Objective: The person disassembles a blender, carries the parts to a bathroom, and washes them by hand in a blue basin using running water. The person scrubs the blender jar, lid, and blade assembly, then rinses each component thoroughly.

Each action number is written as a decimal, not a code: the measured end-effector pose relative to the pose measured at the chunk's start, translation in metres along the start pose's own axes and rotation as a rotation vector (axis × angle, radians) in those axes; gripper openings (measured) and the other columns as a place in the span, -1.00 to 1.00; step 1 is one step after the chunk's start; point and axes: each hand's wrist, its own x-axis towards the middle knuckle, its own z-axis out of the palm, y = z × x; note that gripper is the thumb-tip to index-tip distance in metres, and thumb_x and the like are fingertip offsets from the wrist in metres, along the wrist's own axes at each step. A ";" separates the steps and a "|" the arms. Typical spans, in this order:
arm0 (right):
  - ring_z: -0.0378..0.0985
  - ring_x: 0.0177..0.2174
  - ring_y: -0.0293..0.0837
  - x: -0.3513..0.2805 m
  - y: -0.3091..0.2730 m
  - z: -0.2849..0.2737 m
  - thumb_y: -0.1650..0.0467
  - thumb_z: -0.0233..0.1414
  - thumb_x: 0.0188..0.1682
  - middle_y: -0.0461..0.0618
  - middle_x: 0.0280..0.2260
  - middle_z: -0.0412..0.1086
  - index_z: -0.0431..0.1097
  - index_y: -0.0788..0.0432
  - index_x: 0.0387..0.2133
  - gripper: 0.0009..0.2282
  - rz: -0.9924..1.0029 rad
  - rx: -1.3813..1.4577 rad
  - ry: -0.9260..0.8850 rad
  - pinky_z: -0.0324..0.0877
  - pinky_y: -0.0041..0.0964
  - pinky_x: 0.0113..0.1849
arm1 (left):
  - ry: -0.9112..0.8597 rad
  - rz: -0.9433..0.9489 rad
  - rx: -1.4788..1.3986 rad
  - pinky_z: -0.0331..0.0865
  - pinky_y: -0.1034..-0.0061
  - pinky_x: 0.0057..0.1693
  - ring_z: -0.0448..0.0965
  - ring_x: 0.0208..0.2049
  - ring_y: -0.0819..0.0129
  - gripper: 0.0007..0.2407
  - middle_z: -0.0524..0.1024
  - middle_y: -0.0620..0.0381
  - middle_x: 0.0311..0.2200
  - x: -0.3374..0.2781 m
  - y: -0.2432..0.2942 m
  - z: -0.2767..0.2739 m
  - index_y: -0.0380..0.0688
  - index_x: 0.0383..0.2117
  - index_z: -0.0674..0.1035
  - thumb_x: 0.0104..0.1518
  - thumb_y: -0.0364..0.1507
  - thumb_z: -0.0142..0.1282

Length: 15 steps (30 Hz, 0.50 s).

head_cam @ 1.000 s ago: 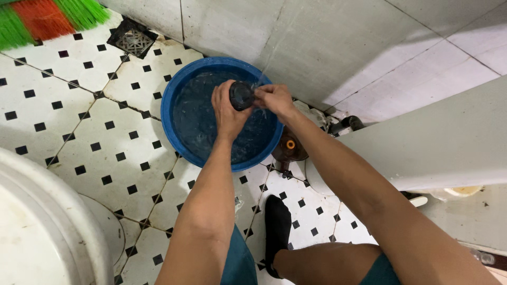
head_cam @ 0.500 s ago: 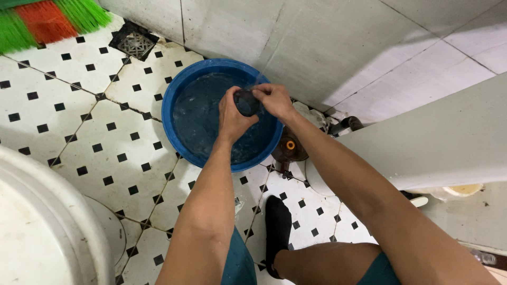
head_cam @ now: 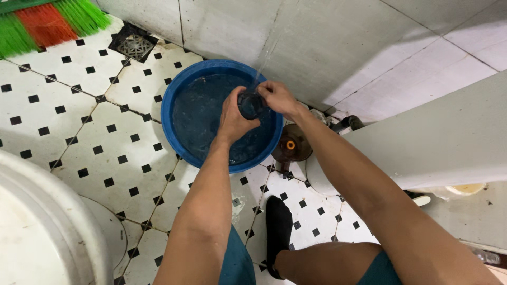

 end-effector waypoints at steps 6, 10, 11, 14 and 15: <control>0.52 -0.32 -0.29 -0.004 -0.002 -0.003 0.35 0.15 -0.04 -0.11 -0.32 0.54 0.57 0.17 -0.21 -0.80 0.049 0.023 -0.085 0.44 -0.38 -0.25 | 0.026 0.093 0.060 0.21 0.10 0.33 0.27 0.26 -0.14 -0.14 0.32 -0.14 0.19 -0.004 -0.001 -0.003 -0.05 0.24 0.26 -0.36 -0.51 0.50; 0.46 -0.37 -0.28 0.000 0.000 -0.004 0.37 0.17 -0.03 -0.11 -0.37 0.50 0.55 0.18 -0.23 -0.83 0.171 0.132 -0.077 0.34 -0.37 -0.33 | 0.051 0.171 0.148 0.19 0.08 0.31 0.20 0.27 -0.19 -0.18 0.28 -0.20 0.18 -0.004 -0.004 -0.001 -0.08 0.17 0.29 -0.38 -0.54 0.50; 0.43 -0.38 -0.28 0.002 0.002 -0.004 0.36 0.14 -0.01 -0.12 -0.38 0.48 0.54 0.19 -0.22 -0.83 0.197 0.163 -0.090 0.29 -0.36 -0.36 | 0.038 0.155 0.146 0.21 0.09 0.31 0.24 0.26 -0.17 -0.19 0.31 -0.17 0.16 -0.003 -0.005 0.001 -0.07 0.17 0.30 -0.37 -0.53 0.50; 0.37 -0.43 -0.27 0.009 0.010 -0.002 0.32 0.07 0.05 -0.13 -0.45 0.39 0.50 0.16 -0.20 -0.82 0.300 0.277 -0.027 0.30 -0.36 -0.39 | 0.027 0.070 0.064 0.31 0.15 0.29 0.38 0.21 -0.08 -0.22 0.39 -0.09 0.11 0.000 -0.009 0.005 -0.05 0.17 0.31 -0.33 -0.49 0.48; 0.35 -0.45 -0.27 0.012 0.013 -0.001 0.30 0.05 0.07 -0.13 -0.47 0.36 0.48 0.14 -0.19 -0.82 0.337 0.317 0.010 0.33 -0.37 -0.39 | 0.041 0.014 -0.013 0.35 0.18 0.27 0.44 0.19 -0.04 -0.24 0.42 -0.07 0.10 0.001 -0.010 0.005 -0.04 0.16 0.32 -0.31 -0.47 0.47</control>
